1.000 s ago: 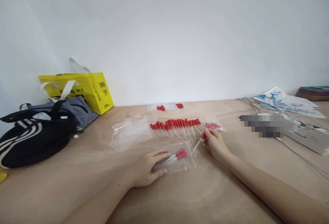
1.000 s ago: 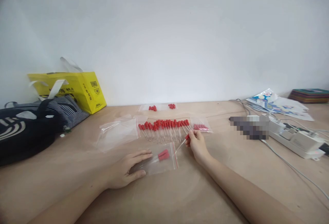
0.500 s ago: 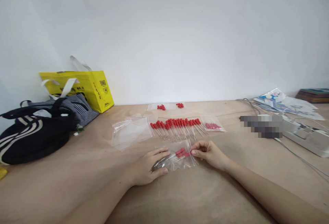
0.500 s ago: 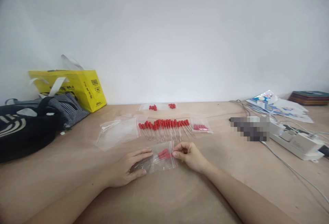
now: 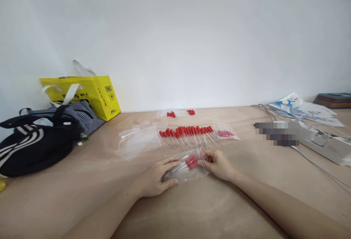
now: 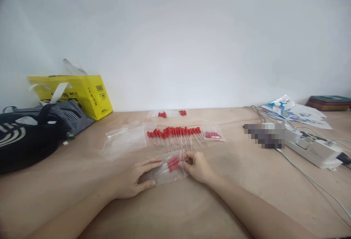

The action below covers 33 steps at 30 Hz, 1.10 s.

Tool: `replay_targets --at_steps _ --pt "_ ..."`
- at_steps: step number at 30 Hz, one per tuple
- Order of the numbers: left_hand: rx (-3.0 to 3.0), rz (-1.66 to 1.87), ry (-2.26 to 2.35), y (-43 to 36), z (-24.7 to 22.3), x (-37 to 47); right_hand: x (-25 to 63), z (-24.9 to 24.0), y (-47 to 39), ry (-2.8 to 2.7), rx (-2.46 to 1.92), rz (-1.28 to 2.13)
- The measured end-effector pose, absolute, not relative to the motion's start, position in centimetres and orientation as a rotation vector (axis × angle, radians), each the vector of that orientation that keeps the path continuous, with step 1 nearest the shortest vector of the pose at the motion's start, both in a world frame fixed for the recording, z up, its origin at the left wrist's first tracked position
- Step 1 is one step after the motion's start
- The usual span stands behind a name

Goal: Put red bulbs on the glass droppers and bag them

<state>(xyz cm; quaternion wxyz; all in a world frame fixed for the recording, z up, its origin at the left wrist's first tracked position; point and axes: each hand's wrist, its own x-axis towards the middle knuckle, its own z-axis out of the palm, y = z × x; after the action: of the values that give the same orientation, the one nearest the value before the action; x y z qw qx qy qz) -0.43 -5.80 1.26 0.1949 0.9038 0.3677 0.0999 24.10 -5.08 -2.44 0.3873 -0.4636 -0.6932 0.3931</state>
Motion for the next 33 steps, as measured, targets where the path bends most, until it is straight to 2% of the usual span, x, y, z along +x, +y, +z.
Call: replay_targets --at_steps 2,6,10,16,26,33 --pt "2.535 0.291 1.027 -5.8 1.2 -0.4 24.0 -2.7 -5.0 -1.789 -1.210 0.903" --pt "2.528 0.289 1.007 -5.7 1.1 -0.5 25.0 -2.7 -3.8 -1.766 -1.285 1.061" --pt "2.512 0.264 1.018 -5.6 0.9 -0.7 26.7 -1.3 -0.6 -1.677 -1.630 0.624" --pt "2.500 0.241 1.037 -5.7 1.0 -0.8 26.6 -0.3 4.4 -1.583 -1.881 0.373" --pt "2.490 0.213 1.051 -5.8 1.4 -0.6 24.5 -0.8 6.3 -1.555 -2.064 0.380" --pt "2.469 0.240 1.039 -5.7 1.0 -0.8 25.3 2.2 4.6 -1.567 -1.981 0.482"
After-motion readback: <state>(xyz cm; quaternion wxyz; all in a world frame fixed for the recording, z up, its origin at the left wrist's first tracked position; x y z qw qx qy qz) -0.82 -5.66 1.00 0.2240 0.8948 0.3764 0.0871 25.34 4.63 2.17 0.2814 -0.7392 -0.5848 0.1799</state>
